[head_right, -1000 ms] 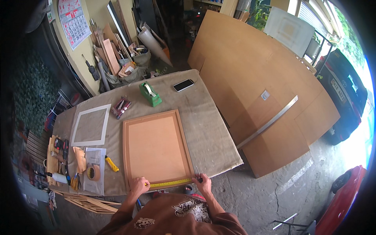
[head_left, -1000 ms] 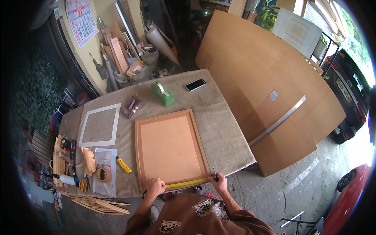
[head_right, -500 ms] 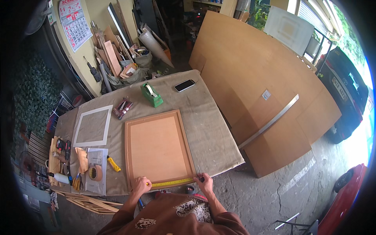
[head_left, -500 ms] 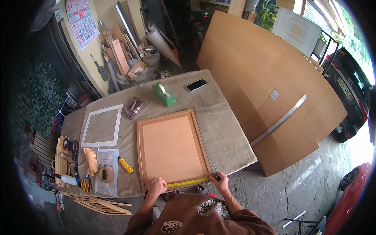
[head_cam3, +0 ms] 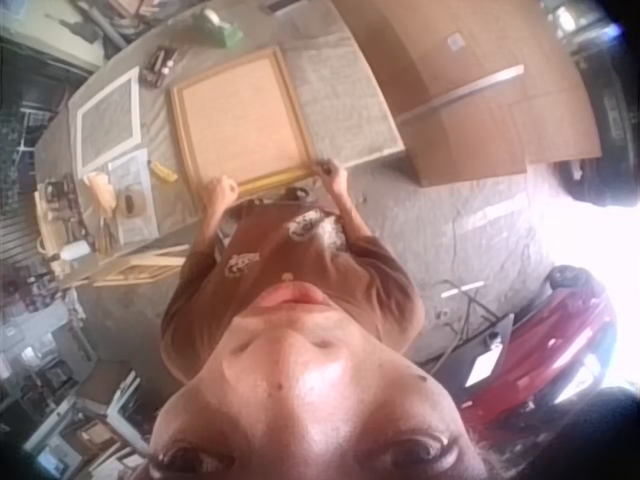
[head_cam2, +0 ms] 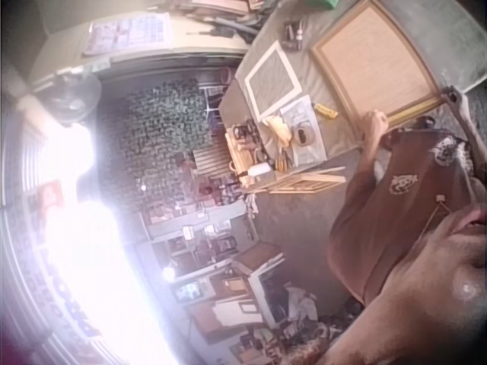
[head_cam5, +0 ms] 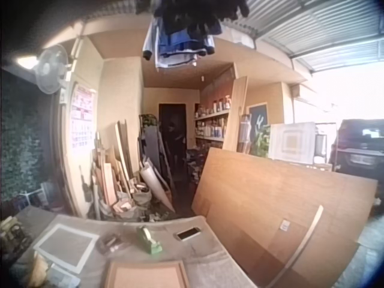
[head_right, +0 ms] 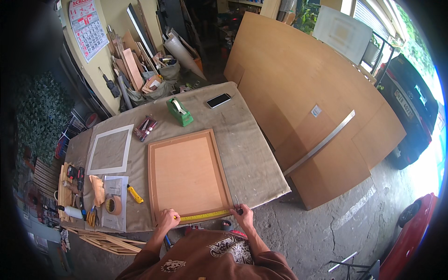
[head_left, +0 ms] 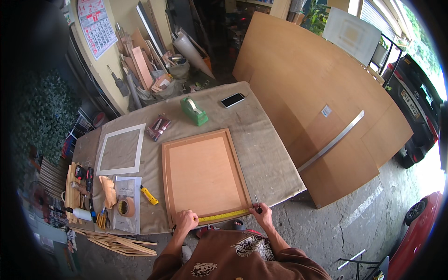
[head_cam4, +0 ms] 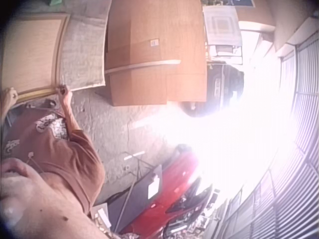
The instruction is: The person wipes the edges of a wooden picture frame with a cloth, flips it to reveal a mounted artwork, then measures the frame with a tape measure and marks it with a pencil. The person also handles a yellow cord and places it on the frame.
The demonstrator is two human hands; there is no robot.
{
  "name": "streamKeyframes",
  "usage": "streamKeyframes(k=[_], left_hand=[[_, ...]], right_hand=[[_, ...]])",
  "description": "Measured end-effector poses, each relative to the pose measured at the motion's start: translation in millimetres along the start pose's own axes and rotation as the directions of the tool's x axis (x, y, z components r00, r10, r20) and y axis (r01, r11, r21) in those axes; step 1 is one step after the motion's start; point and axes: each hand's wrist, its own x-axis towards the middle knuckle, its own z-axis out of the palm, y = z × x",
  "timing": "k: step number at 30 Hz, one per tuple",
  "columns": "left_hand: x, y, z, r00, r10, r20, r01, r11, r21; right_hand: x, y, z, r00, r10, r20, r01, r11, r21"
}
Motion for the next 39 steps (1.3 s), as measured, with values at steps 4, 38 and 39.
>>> streamKeyframes(k=[4,38,39], left_hand=[[-2.1,-1.8,-0.1,1.0,-0.011,0.015,0.011,1.0,-0.014],[-1.4,3.8,-3.6,0.999,-0.036,-0.011,0.036,0.999,-0.006],[-1.4,5.5,-2.7,0.999,-0.045,-0.011,0.045,0.999,0.0]], right_hand=[[0.3,-1.0,0.9,1.0,-0.007,0.001,0.007,1.0,0.014],[12.7,7.7,-2.4,0.995,-0.07,0.071,0.069,0.997,0.025],[12.5,7.2,-3.5,0.995,-0.064,0.078,0.061,0.998,0.033]])
